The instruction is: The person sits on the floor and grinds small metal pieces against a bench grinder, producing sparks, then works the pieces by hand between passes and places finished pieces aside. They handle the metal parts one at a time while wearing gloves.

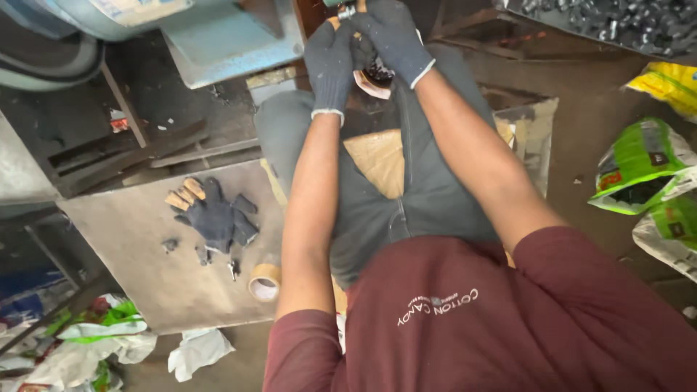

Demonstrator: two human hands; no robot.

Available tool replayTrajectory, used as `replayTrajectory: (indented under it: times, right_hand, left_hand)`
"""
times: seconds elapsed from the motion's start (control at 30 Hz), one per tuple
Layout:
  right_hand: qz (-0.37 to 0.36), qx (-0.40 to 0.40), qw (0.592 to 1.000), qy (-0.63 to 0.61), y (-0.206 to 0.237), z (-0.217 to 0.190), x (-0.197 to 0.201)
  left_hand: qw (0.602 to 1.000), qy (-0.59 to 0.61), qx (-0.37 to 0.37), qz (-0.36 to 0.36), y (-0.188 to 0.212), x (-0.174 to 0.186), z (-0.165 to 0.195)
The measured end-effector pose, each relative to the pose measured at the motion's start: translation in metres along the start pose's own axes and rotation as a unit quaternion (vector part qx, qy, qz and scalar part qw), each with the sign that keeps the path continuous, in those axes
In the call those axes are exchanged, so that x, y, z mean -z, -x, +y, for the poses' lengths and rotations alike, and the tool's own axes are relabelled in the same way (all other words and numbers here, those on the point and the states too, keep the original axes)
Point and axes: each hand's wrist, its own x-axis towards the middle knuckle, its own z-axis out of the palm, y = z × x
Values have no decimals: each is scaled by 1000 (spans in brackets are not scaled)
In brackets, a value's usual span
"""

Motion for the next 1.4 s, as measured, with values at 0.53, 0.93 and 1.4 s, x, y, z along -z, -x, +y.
replayTrajectory:
  times: [0.53,0.93,1.4]
  right_hand:
    - [76,-79,986,-126,4,-29,16]
    - [124,14,960,249,36,-28,25]
    - [-3,70,997,35,1,-27,21]
  left_hand:
    - [960,-226,-166,-1,4,-7,25]
    - [968,-105,-215,-79,10,9,33]
    - [993,-81,-78,27,3,-5,24]
